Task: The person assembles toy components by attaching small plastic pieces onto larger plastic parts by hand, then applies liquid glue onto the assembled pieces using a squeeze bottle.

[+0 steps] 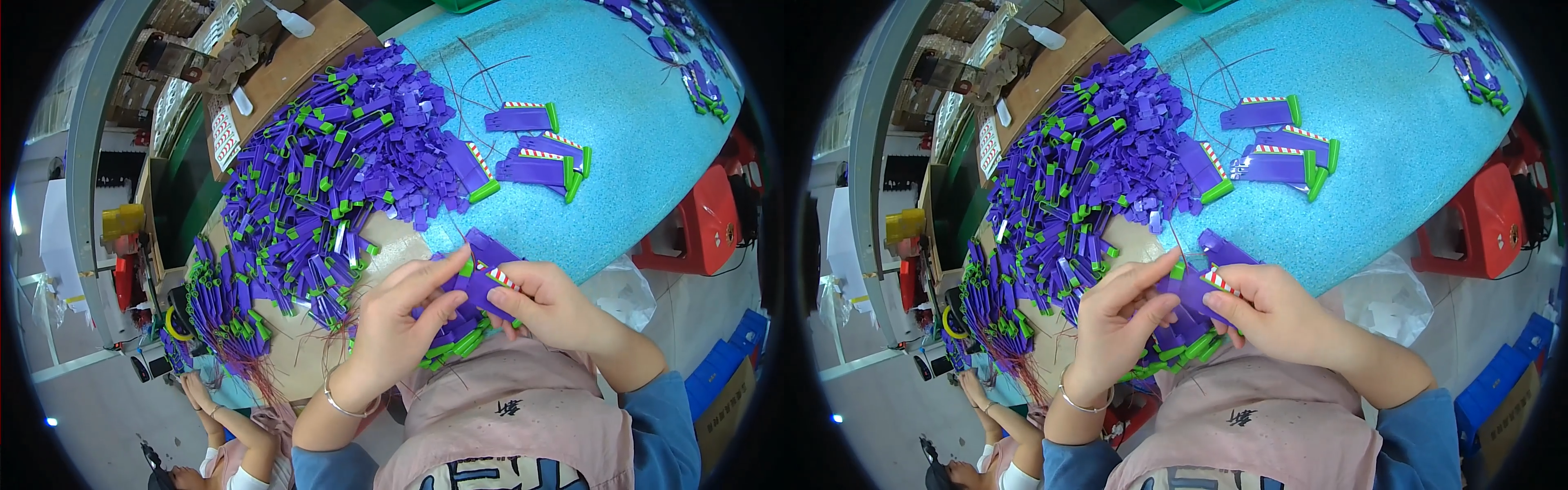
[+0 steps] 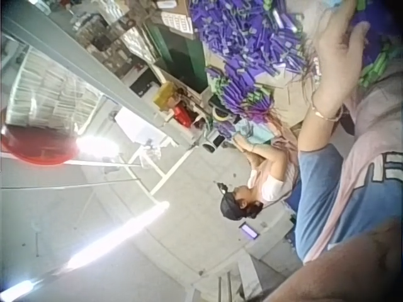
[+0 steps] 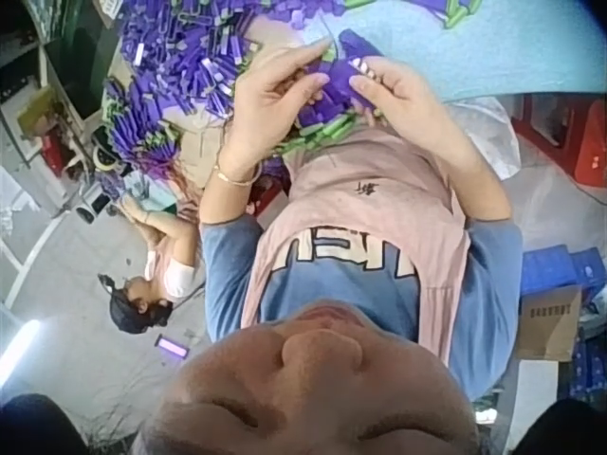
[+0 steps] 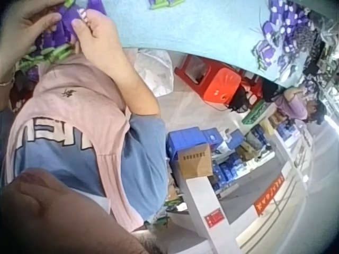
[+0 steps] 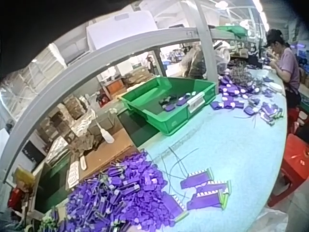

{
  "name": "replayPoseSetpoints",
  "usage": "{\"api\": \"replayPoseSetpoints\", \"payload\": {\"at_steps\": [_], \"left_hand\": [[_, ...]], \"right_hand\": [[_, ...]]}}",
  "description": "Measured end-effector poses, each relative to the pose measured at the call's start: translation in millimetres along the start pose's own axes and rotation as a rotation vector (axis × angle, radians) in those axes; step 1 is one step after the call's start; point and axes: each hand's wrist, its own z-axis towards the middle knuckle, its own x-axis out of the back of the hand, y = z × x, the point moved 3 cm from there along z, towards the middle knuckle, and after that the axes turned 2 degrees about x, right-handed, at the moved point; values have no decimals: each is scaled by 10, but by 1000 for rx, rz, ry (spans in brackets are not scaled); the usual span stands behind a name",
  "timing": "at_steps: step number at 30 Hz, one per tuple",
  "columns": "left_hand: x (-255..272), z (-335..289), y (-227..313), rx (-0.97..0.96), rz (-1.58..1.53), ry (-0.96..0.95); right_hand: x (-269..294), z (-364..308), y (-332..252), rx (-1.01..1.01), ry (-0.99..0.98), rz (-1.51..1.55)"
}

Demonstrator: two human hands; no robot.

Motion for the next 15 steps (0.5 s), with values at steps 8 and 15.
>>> {"api": "replayPoseSetpoints", "payload": {"at_steps": [8,15], "left_hand": [[-124,-72,112,-91,-63,0],[-151,45,-49,-103,128,-14]], "right_hand": [[31,-2,-31,404,2,-395],[-151,0,-227,360,-3,-480]]}}
